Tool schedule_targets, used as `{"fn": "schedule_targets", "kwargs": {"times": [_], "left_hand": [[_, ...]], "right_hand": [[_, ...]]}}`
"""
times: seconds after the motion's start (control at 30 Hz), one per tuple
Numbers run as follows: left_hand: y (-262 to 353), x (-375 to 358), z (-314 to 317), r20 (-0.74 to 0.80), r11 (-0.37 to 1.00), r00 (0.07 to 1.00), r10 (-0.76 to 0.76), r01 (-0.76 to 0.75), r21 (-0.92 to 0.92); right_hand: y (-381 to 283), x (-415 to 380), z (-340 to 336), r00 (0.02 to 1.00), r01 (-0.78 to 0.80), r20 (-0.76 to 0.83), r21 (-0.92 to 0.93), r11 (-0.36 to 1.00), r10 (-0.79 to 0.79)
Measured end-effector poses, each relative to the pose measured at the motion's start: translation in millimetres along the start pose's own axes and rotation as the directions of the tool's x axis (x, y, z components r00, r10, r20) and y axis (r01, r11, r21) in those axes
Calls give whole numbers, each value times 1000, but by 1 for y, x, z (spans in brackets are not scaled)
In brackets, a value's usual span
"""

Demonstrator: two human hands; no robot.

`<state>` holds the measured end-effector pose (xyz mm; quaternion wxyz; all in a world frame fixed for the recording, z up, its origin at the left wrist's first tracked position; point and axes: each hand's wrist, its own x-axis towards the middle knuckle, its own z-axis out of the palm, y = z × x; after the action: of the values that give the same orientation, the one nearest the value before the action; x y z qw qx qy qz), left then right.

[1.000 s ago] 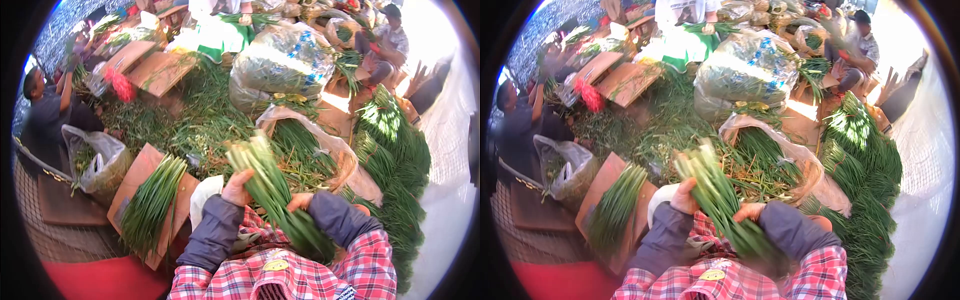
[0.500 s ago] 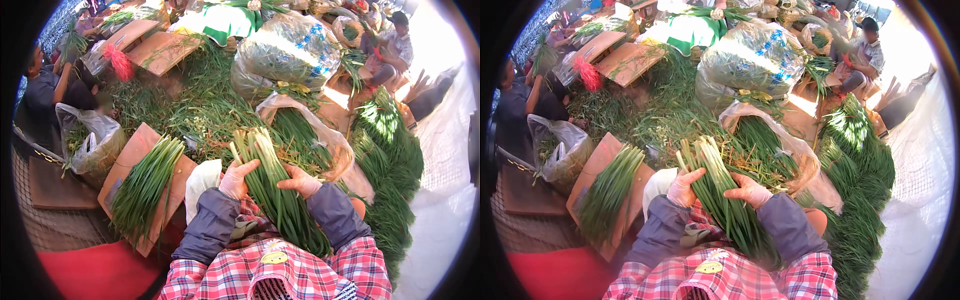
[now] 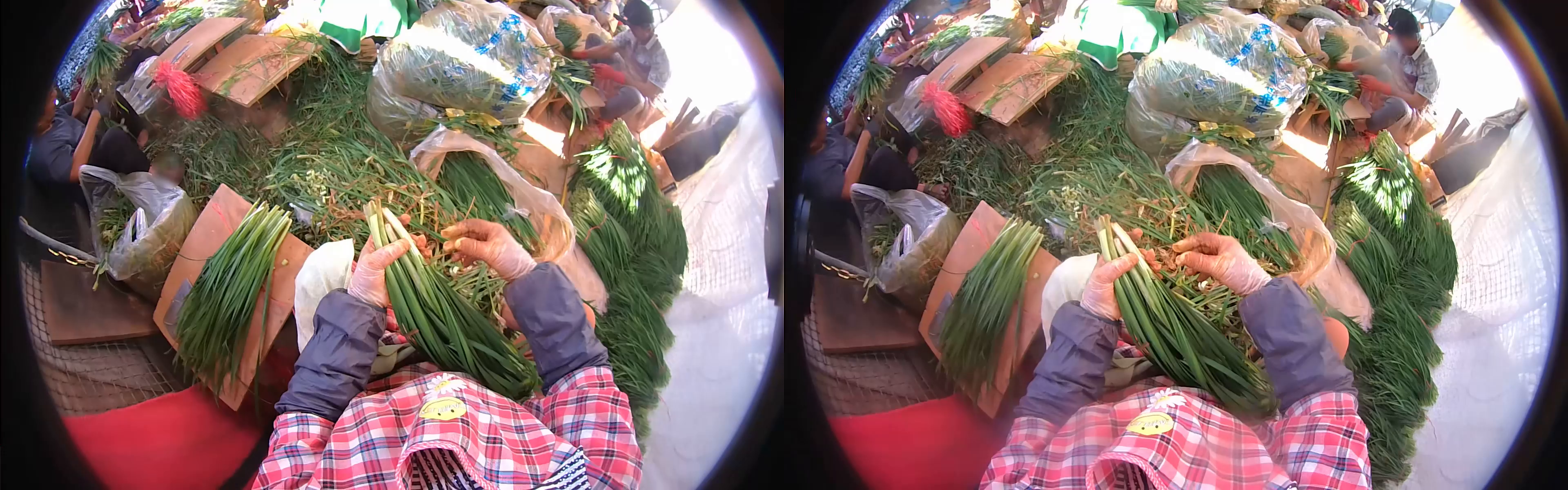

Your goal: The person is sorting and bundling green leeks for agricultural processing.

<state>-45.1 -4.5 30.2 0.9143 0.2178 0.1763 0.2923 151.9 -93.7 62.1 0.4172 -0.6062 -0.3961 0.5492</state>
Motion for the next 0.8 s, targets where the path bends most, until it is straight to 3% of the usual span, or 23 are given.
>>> {"fn": "schedule_targets", "kwargs": {"times": [0.07,0.1,0.17,0.3,0.37,0.57,0.6,0.7,0.8], "left_hand": [[2,-1,7,-37,999,999,-2,4,39],[1,-1,9,-23,1000,1000,11,-10,28],[1,0,13,7,999,999,47,-47,8],[3,-1,1,60,1000,998,15,-16,15],[5,0,-3,151,997,988,-31,42,-70],[5,-3,6,159,997,987,-11,24,-79],[7,-4,7,113,998,993,-27,34,-59],[7,-2,10,180,999,983,-21,27,-28],[8,-1,7,188,999,982,-33,41,-36]], "right_hand": [[-36,-11,13,999,45,22,-159,986,-42],[-39,-11,22,994,107,41,-376,921,-99],[-37,-5,32,997,56,-7,-541,839,-72],[-34,-3,30,999,32,38,-447,894,-16],[-36,-3,27,997,5,75,-359,933,24],[-52,4,26,987,87,156,-719,690,38],[-49,6,27,991,58,130,-689,723,44],[-44,3,31,999,30,-12,-610,792,-47],[-31,6,28,995,89,12,-474,876,-95]]}}
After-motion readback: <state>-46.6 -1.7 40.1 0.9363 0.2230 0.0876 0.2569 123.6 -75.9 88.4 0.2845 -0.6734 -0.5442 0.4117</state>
